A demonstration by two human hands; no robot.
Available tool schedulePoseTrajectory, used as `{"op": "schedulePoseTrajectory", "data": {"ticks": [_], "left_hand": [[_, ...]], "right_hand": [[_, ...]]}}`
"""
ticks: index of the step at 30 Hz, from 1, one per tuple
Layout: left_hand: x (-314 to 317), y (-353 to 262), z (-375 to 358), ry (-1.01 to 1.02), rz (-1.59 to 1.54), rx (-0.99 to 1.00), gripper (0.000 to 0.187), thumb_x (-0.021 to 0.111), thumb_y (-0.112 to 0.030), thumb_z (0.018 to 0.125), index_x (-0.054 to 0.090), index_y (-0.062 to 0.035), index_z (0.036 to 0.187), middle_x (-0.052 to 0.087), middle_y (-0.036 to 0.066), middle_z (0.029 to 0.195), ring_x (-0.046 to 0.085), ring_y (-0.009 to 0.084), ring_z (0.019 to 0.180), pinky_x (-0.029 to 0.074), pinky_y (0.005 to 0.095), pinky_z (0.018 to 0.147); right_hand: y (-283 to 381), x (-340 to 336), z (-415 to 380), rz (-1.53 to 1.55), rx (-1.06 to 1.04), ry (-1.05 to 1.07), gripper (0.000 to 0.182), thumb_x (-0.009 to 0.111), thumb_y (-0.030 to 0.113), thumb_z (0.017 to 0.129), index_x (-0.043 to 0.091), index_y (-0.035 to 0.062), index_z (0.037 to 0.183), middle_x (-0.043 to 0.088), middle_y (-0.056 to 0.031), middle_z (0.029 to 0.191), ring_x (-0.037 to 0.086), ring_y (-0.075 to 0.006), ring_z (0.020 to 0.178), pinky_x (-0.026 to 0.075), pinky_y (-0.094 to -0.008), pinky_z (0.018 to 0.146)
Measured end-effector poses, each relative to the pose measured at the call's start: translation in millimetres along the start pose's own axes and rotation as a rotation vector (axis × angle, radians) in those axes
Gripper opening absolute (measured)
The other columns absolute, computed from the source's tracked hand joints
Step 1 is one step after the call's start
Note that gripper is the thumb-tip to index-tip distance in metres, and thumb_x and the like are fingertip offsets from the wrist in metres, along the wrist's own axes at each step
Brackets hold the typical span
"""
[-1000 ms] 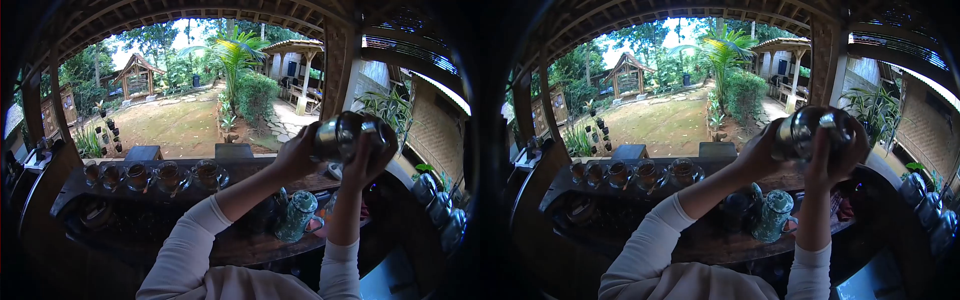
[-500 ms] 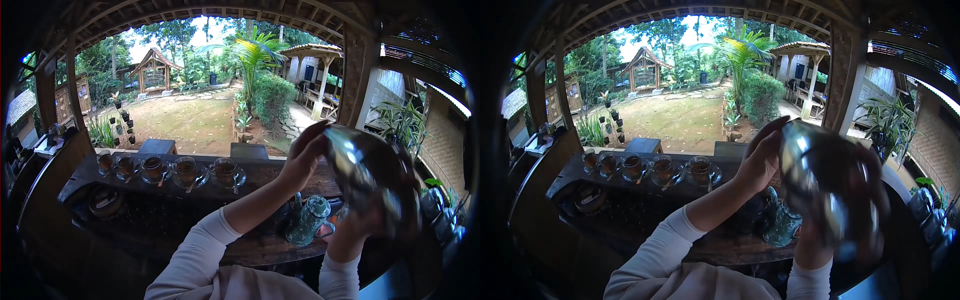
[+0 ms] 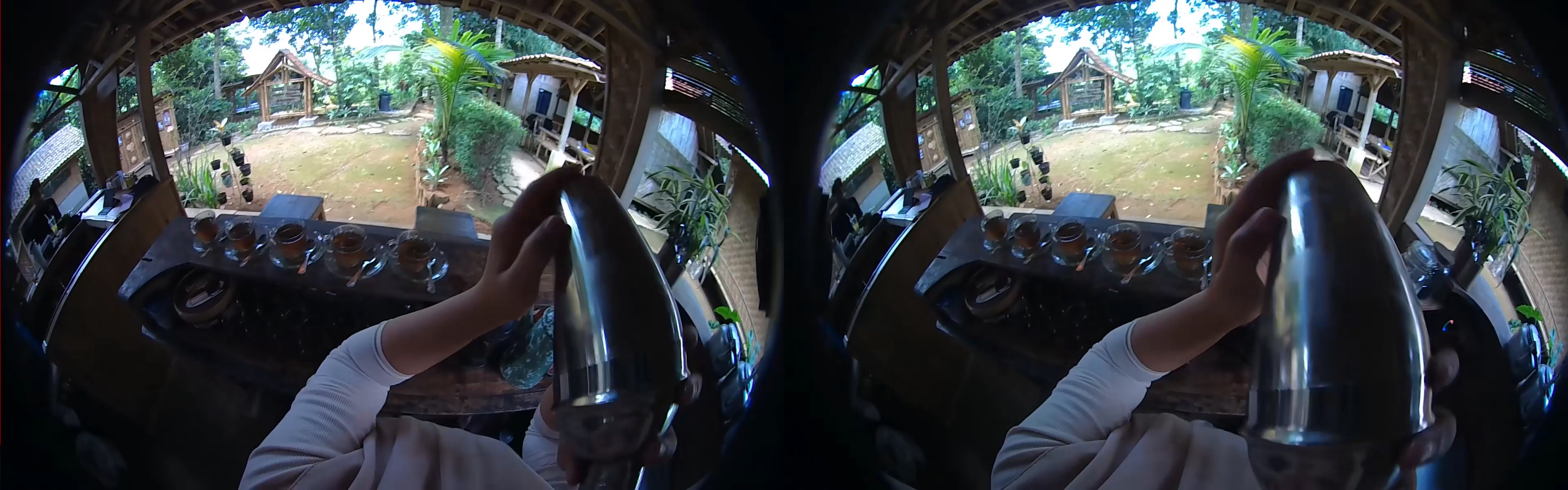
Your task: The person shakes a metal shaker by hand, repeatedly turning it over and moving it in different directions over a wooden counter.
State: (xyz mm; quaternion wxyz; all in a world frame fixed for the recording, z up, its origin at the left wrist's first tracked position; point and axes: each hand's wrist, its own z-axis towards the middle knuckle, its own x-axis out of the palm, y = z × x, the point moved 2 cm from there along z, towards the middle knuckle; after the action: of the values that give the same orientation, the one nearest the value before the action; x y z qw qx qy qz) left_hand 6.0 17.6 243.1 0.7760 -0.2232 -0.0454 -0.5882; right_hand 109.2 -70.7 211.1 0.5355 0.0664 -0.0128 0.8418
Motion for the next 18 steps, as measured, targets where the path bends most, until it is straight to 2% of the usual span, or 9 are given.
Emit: {"op": "schedulePoseTrajectory", "data": {"ticks": [4,6,8,12,13,15,16,17,18], "left_hand": [[-69.6,36.4,-11.3,-0.330,-0.129,-0.506,0.040,0.045,-0.028,0.090,0.048,-0.0016,0.120,0.055,0.011,0.116,0.055,0.0197,0.106,0.046,0.0350,0.089],[-122.2,61.3,-28.8,-0.496,-0.378,-0.619,0.036,0.050,-0.027,0.090,0.049,-0.0040,0.118,0.058,0.009,0.111,0.058,0.0188,0.101,0.049,0.0325,0.086],[-122.2,37.0,-43.8,-0.441,-0.371,-0.553,0.036,0.048,-0.025,0.091,0.046,-0.0043,0.121,0.057,0.010,0.109,0.058,0.0189,0.100,0.049,0.0327,0.084],[-109.9,-62.3,-32.7,-0.205,-0.608,-0.329,0.046,0.047,-0.031,0.090,0.040,-0.0073,0.129,0.054,0.013,0.115,0.058,0.0234,0.099,0.050,0.0368,0.085],[-111.7,-84.4,-34.8,-0.160,-0.713,-0.225,0.046,0.047,-0.033,0.090,0.043,-0.0055,0.126,0.054,0.014,0.116,0.058,0.0246,0.100,0.050,0.0379,0.085],[-150.2,-93.1,-49.1,-0.427,-0.678,-0.367,0.043,0.046,-0.032,0.091,0.045,-0.0064,0.125,0.055,0.014,0.115,0.059,0.0242,0.099,0.051,0.0381,0.084],[-179.7,-90.5,-64.8,-0.685,-0.662,-0.508,0.040,0.045,-0.031,0.091,0.047,-0.0072,0.123,0.057,0.013,0.113,0.059,0.0239,0.098,0.051,0.0384,0.083],[-216.2,-67.8,-80.9,-0.748,-0.541,-0.278,0.034,0.041,-0.027,0.093,0.049,-0.0082,0.121,0.060,0.011,0.109,0.061,0.0217,0.095,0.052,0.0366,0.082],[-234.0,-81.7,-97.9,-0.691,-0.512,-0.430,0.030,0.039,-0.022,0.094,0.050,-0.0091,0.119,0.059,0.010,0.112,0.060,0.0190,0.099,0.052,0.0341,0.084]], "right_hand": [[-5.5,46.6,6.8,0.269,-0.114,0.161,0.049,0.058,0.023,0.087,0.040,0.0002,0.127,0.047,-0.0117,0.124,0.044,-0.0185,0.117,0.040,-0.0340,0.094],[21.9,86.1,14.8,0.142,0.137,-0.054,0.045,0.069,0.033,0.074,0.060,0.0026,0.105,0.059,-0.0155,0.107,0.059,-0.0355,0.097,0.049,-0.0438,0.081],[47.7,87.8,15.7,0.261,-0.128,0.288,0.040,0.077,0.021,0.064,0.063,0.0113,0.101,0.059,-0.0123,0.107,0.060,-0.0304,0.097,0.050,-0.0413,0.080],[136.9,97.3,17.3,0.509,-0.977,0.121,0.038,0.079,0.021,0.062,0.065,0.0211,0.097,0.063,-0.0065,0.102,0.059,-0.0251,0.100,0.048,-0.0365,0.080],[142.2,110.2,14.5,0.584,-0.961,0.055,0.034,0.077,0.028,0.064,0.066,0.0202,0.095,0.064,-0.0033,0.101,0.060,-0.0264,0.098,0.048,-0.0378,0.079],[137.0,139.8,5.2,0.673,-0.201,0.444,0.037,0.077,0.019,0.063,0.065,0.0174,0.097,0.064,-0.0020,0.101,0.060,-0.0237,0.096,0.048,-0.0390,0.079],[133.1,172.8,0.1,0.548,-0.168,0.387,0.038,0.076,0.016,0.064,0.064,0.0116,0.099,0.064,-0.0062,0.100,0.061,-0.0271,0.095,0.049,-0.0388,0.078],[120.1,208.3,-14.0,0.592,-0.084,0.262,0.041,0.075,0.016,0.064,0.062,0.0061,0.101,0.065,-0.0100,0.096,0.061,-0.0305,0.091,0.050,-0.0382,0.076],[120.7,232.6,-24.4,0.712,0.369,0.372,0.044,0.075,0.013,0.062,0.060,0.0028,0.101,0.064,-0.0112,0.099,0.062,-0.0313,0.090,0.051,-0.0372,0.074]]}}
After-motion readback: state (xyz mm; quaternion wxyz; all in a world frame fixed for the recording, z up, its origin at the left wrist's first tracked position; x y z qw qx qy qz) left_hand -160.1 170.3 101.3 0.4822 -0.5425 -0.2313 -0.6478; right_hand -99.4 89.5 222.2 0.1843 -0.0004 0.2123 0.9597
